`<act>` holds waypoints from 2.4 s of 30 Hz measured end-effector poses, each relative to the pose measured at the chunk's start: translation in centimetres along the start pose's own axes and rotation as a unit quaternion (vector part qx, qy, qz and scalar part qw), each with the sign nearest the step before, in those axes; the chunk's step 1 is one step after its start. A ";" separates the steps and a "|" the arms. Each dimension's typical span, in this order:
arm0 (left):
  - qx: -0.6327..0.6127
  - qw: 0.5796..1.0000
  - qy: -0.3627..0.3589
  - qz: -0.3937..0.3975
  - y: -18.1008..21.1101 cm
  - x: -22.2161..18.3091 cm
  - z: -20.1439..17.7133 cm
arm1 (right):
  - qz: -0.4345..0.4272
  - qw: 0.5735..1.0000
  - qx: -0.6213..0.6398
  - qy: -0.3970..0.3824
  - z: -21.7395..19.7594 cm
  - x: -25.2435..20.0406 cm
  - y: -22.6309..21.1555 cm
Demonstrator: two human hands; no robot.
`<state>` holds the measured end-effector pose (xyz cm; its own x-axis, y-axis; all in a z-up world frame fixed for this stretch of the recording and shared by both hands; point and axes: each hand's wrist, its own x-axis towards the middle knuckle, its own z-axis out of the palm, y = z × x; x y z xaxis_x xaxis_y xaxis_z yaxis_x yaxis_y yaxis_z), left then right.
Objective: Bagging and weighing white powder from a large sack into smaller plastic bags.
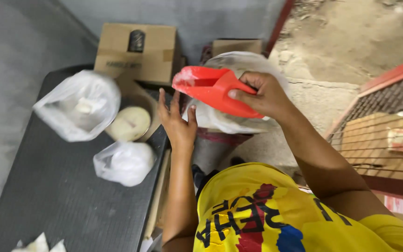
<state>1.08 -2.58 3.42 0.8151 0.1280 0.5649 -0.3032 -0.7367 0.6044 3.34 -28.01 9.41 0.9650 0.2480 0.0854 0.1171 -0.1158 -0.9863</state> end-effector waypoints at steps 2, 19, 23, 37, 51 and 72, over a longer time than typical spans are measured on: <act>-0.009 1.000 -0.012 0.011 0.5 -0.5 1.9 | 0.008 0.999 -0.032 0.022 -2.0 -1.2 1.6; 0.061 0.992 -0.103 -0.035 -0.3 -7.1 8.2 | 0.058 0.886 -0.460 0.019 -5.4 -4.6 12.9; 0.087 0.986 -0.129 -0.066 0.2 -7.5 8.1 | 0.057 0.845 -0.531 -0.011 -5.2 -4.2 15.3; 0.050 0.987 -0.141 -0.059 1.0 -7.8 8.1 | 0.072 0.819 -0.567 -0.045 -2.3 -3.5 19.9; 0.048 0.983 -0.150 -0.089 2.0 -6.5 7.7 | 0.076 0.847 -0.525 -0.035 -0.9 -0.9 23.3; 0.027 0.992 -0.099 -0.076 1.3 -4.4 6.6 | -0.045 0.945 -0.313 0.077 -5.1 -4.2 13.3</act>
<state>0.36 -8.43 -1.98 0.9321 0.1114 0.3447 -0.1467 -0.7541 0.6402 2.00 -35.53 -3.32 0.9616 0.1466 0.2321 0.2699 -0.6601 -0.7011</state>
